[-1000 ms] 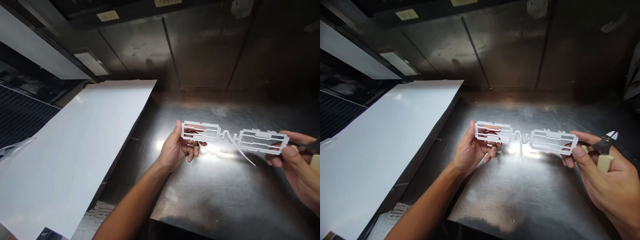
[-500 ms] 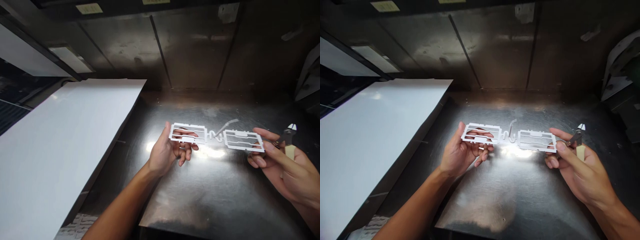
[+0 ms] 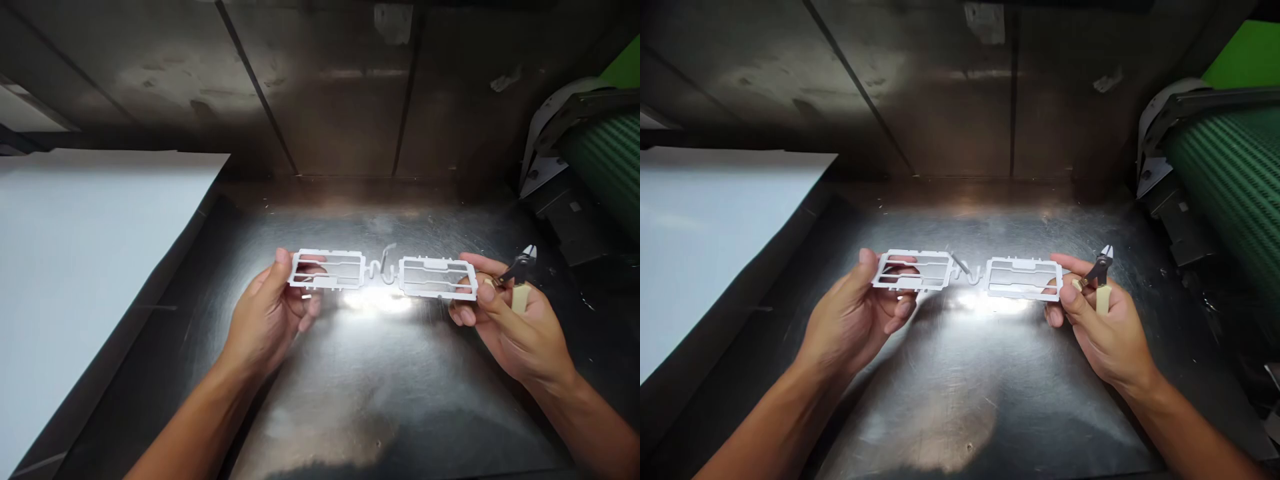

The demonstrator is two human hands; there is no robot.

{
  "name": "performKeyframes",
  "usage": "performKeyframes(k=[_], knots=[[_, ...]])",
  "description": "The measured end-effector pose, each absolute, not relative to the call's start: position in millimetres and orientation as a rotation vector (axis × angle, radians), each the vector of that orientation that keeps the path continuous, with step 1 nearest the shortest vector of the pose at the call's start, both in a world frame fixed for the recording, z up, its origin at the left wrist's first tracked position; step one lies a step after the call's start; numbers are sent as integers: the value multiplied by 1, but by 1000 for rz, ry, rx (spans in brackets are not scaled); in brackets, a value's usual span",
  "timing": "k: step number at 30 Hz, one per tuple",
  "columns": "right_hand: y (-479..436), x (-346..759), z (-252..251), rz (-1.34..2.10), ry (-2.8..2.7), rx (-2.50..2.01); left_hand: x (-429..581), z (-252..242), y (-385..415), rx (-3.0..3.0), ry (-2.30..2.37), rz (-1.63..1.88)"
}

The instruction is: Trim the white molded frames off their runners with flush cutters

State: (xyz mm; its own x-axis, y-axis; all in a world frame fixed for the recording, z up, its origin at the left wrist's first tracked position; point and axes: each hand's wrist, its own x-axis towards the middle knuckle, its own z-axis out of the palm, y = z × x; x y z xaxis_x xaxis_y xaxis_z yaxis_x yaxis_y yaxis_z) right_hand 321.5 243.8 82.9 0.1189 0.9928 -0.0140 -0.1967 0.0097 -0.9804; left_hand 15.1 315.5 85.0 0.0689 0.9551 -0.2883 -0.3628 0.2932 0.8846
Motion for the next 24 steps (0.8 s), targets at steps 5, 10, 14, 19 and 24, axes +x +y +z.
performKeyframes(k=[5,10,14,19,24], knots=[[232,318,83,832,-1202,-1255,14,79,317,822,1129,1211],[226,316,84,796,-1262,-1279,13,72,317,906,1169,1217],[225,317,82,786,-1267,-1296,13,70,316,928,1193,1244],[223,318,76,818,-1291,-1246,14,72,316,918,1143,1298],[222,320,71,873,-1300,-1213,15,77,316,891,1124,1326]])
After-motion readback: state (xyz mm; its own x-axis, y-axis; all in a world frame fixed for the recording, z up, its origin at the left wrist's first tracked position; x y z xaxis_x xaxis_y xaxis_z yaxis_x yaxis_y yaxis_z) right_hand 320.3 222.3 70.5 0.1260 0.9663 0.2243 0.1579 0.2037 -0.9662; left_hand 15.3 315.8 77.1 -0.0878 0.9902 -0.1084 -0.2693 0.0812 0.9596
